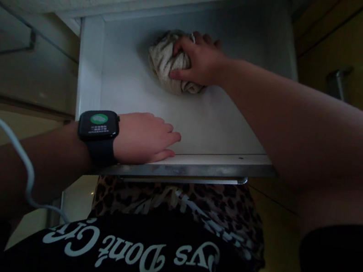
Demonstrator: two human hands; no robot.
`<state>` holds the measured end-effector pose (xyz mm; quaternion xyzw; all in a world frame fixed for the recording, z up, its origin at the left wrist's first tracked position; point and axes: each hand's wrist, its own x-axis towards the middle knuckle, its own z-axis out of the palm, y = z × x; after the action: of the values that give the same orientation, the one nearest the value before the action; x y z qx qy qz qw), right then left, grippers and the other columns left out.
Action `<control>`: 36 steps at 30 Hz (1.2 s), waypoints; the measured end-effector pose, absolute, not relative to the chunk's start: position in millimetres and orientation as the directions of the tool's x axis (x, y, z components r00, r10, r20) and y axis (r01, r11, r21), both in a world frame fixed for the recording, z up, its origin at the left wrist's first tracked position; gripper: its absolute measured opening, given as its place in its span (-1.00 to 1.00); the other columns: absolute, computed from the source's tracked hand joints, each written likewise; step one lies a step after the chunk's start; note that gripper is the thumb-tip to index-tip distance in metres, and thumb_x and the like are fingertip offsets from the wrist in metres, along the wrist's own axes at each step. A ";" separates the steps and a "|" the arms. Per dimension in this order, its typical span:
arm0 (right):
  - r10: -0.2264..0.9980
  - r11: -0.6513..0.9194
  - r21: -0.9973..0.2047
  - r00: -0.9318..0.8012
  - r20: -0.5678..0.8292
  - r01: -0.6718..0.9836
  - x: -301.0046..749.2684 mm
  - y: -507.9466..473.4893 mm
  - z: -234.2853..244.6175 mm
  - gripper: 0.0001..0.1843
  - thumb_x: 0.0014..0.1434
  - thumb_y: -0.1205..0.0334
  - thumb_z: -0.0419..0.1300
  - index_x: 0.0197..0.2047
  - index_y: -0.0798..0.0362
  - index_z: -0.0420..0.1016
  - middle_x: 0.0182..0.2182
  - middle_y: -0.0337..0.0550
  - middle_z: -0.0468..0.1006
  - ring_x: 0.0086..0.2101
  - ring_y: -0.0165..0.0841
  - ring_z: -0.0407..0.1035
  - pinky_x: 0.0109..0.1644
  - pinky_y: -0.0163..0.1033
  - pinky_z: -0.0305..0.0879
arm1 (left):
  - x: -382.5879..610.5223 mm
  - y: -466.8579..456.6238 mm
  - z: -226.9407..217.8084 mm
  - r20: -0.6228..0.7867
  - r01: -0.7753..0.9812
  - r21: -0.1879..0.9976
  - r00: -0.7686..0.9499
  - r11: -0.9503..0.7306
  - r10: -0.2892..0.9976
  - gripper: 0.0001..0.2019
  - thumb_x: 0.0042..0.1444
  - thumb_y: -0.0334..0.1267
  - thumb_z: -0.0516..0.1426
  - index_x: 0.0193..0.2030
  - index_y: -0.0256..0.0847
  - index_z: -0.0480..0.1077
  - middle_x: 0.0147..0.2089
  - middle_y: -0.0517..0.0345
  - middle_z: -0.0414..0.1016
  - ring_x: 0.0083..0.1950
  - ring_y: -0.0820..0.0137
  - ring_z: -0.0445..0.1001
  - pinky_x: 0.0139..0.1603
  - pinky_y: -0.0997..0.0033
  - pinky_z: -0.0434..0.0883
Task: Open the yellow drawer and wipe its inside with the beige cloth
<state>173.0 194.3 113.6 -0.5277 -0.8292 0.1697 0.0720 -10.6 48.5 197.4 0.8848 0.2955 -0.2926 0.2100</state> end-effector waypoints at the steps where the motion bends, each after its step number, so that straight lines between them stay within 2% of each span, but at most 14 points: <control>1: 0.900 0.383 -0.354 -0.431 -0.066 0.853 172.7 193.9 114.1 -0.25 0.05 -0.36 0.22 0.25 -0.29 0.30 0.29 -0.14 0.18 0.35 0.05 0.07 0.41 0.40 -0.03 | -10.2 48.4 197.8 -0.641 0.644 0.197 0.655 -0.739 0.400 -0.54 0.33 0.02 -0.10 0.15 -0.10 0.44 0.10 -0.06 0.58 0.04 0.23 0.57 0.13 0.12 0.50; 5: 0.898 0.389 -0.300 -0.431 -0.089 0.871 172.7 193.8 114.2 -0.19 0.04 -0.49 0.10 0.30 -0.37 0.27 0.31 -0.19 0.19 0.34 -0.06 0.08 0.42 0.34 0.03 | -10.1 48.6 198.1 -0.631 0.618 0.194 0.674 -0.762 0.386 -0.55 0.33 0.01 -0.13 0.11 -0.13 0.43 0.08 -0.08 0.57 0.05 0.16 0.58 0.07 0.09 0.51; 8: 0.896 0.397 -0.261 -0.433 -0.096 0.880 173.2 194.7 112.8 -0.11 0.03 -0.53 0.04 0.35 -0.33 0.26 0.32 -0.14 0.20 0.33 -0.10 0.08 0.44 0.27 0.06 | -11.4 49.1 197.4 -0.629 0.603 0.196 0.682 -0.773 0.373 -0.53 0.33 0.02 -0.15 0.11 -0.16 0.41 0.08 -0.09 0.55 0.05 0.16 0.57 0.02 0.16 0.48; 12: 0.896 0.398 -0.266 -0.435 -0.093 0.878 173.2 195.2 111.6 -0.04 0.01 -0.56 0.00 0.36 -0.25 0.28 0.32 -0.09 0.21 0.33 -0.11 0.08 0.46 0.22 0.08 | -12.3 49.4 196.6 -0.635 0.598 0.191 0.680 -0.778 0.367 -0.51 0.34 0.03 -0.17 0.12 -0.17 0.40 0.08 -0.08 0.54 0.06 0.16 0.58 -0.01 0.23 0.46; 19: 0.900 0.384 -0.293 -0.426 -0.094 0.876 173.0 196.2 110.6 0.06 -0.13 -0.66 -0.10 0.32 -0.26 0.27 0.35 -0.22 0.20 0.34 -0.11 0.05 0.47 0.26 0.01 | -9.6 48.8 198.5 -0.654 0.603 0.167 0.660 -0.780 0.370 -0.52 0.34 0.02 -0.17 0.13 -0.17 0.40 0.09 -0.09 0.54 0.09 0.15 0.57 0.01 0.24 0.45; 28: 0.903 0.385 -0.317 -0.425 -0.067 0.867 172.2 194.3 112.2 -0.18 0.00 -0.52 0.04 0.28 -0.42 0.25 0.32 -0.27 0.18 0.29 -0.20 0.06 0.45 0.32 0.02 | -12.3 47.7 198.1 -0.636 0.597 0.174 0.675 -0.783 0.373 -0.52 0.35 0.02 -0.18 0.12 -0.17 0.39 0.07 -0.08 0.54 0.11 0.08 0.56 0.09 0.07 0.49; 33: 0.900 0.382 -0.324 -0.429 -0.084 0.865 171.5 192.3 115.3 -0.21 0.04 -0.47 0.11 0.28 -0.38 0.25 0.31 -0.25 0.17 0.29 -0.21 0.01 0.46 0.37 0.00 | -11.9 48.3 199.5 -0.635 0.607 0.167 0.669 -0.777 0.387 -0.53 0.35 0.02 -0.15 0.12 -0.16 0.40 0.06 -0.07 0.54 0.07 0.18 0.55 0.04 0.22 0.45; 36: 0.898 0.390 -0.330 -0.434 -0.071 0.860 171.3 192.1 114.8 -0.23 0.06 -0.45 0.12 0.28 -0.37 0.26 0.31 -0.24 0.17 0.30 -0.17 0.01 0.45 0.38 0.00 | -10.7 48.2 202.2 -0.641 0.613 0.164 0.662 -0.773 0.389 -0.53 0.34 0.02 -0.14 0.13 -0.16 0.40 0.06 -0.07 0.54 0.06 0.19 0.55 0.03 0.22 0.43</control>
<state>171.3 192.1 114.8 -0.5284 -0.8315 0.1606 0.0595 -10.7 48.2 202.2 0.8923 0.2806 -0.3008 0.1862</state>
